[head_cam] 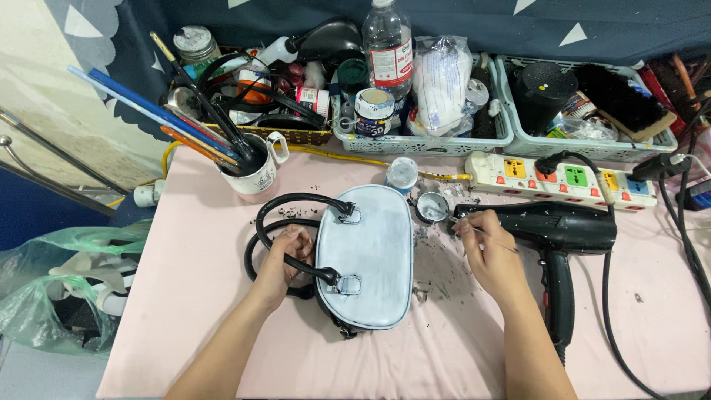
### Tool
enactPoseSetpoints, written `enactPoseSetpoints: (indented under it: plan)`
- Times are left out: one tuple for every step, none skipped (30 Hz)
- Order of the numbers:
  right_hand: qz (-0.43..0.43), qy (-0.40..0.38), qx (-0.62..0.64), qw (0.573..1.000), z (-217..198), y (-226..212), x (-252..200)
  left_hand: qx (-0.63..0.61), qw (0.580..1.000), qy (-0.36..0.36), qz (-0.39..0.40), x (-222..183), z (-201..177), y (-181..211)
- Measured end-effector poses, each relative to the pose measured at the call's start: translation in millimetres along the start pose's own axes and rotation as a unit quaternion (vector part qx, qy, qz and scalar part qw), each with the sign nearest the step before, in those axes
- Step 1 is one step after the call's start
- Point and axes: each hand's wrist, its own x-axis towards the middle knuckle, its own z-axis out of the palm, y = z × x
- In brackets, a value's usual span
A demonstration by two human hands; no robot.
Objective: The person applies a white substance to a handbag using a brush, dries the application with a hair dryer, and then selects brushes from a container.
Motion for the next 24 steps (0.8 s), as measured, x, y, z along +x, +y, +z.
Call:
enactPoseSetpoints:
  plan:
    - [0.010,-0.005,-0.002,1.000,0.5,0.4,0.1,0.014,1.000,-0.005,-0.009,-1.5,0.0,1.8]
    - [0.013,0.004,0.003,1.000,0.8,0.8,-0.1,0.030,0.999,-0.010,-0.017,-2.8,-0.3,4.8]
    - [0.017,0.014,0.007,1.000,1.5,1.0,-0.5,0.045,0.999,-0.015,-0.025,-4.2,0.5,7.4]
    - [0.019,0.024,0.012,0.999,1.6,1.3,-0.1,0.085,0.996,0.002,-0.040,-5.5,1.7,10.6]
    - [0.010,0.016,0.001,1.000,2.0,1.5,0.2,0.124,0.991,0.020,-0.056,-7.8,2.0,14.7]
    - [0.002,0.008,-0.009,1.000,2.8,1.8,0.0,0.163,0.983,0.038,-0.072,-10.5,2.4,18.3]
    - [-0.007,0.000,-0.020,1.000,3.3,2.3,0.0,0.178,0.980,0.028,-0.080,-12.0,3.0,22.0]
    - [-0.014,0.018,-0.010,1.000,4.8,2.6,-0.2,0.195,0.977,0.018,-0.089,-13.9,2.5,26.4]
    - [-0.021,0.036,-0.001,0.999,5.7,3.1,-0.4,0.211,0.973,0.009,-0.097,-15.2,2.2,30.4]
    - [-0.029,0.052,0.009,0.998,6.2,3.9,-0.2,0.219,0.971,0.001,-0.098,-16.6,2.4,32.9]
    - [-0.033,0.044,0.002,0.998,6.6,4.6,-0.3,0.226,0.969,-0.008,-0.098,-17.3,2.3,35.2]
    - [-0.038,0.035,-0.005,0.999,6.7,5.0,-0.1,0.233,0.968,-0.016,-0.098,-17.1,1.6,37.4]
    - [-0.042,0.025,-0.012,0.999,7.2,5.1,0.0,0.215,0.972,-0.021,-0.095,-16.7,0.5,39.3]
    - [-0.028,0.039,-0.006,0.999,7.1,5.3,-0.6,0.198,0.976,-0.026,-0.091,-16.5,-1.2,41.6]
    - [-0.013,0.052,-0.001,0.999,6.7,5.4,-1.3,0.181,0.979,-0.031,-0.087,-16.4,-3.0,43.3]
    - [0.001,0.065,0.004,0.998,6.5,5.7,-1.6,0.174,0.981,-0.042,-0.081,-15.5,-4.6,44.4]
    - [-0.014,0.052,-0.001,0.999,6.1,6.1,-1.5,0.166,0.982,-0.053,-0.075,-14.0,-6.1,45.2]
    - [-0.029,0.040,-0.006,0.999,5.2,6.6,-1.4,0.159,0.983,-0.064,-0.068,-12.7,-7.4,45.4]
    - [-0.043,0.028,-0.011,0.999,4.5,7.1,-1.3,0.147,0.984,-0.062,-0.079,-12.3,-8.3,44.9]
    - [-0.025,0.042,0.000,0.999,3.9,7.6,-1.8,0.136,0.985,-0.059,-0.090,-12.9,-9.2,44.7]
    - [-0.006,0.057,0.012,0.998,2.6,8.1,-2.4,0.124,0.985,-0.057,-0.101,-13.5,-10.1,44.6]
    - [0.013,0.071,0.023,0.997,1.5,8.4,-4.0,0.130,0.984,-0.066,-0.103,-14.4,-11.6,44.4]
    - [-0.021,0.093,0.064,0.993,0.0,8.2,-6.8,0.135,0.982,-0.075,-0.105,-14.9,-12.9,44.6]
    - [-0.056,0.115,0.106,0.986,-2.3,7.1,-10.3,0.140,0.981,-0.084,-0.106,-14.8,-13.6,45.7]
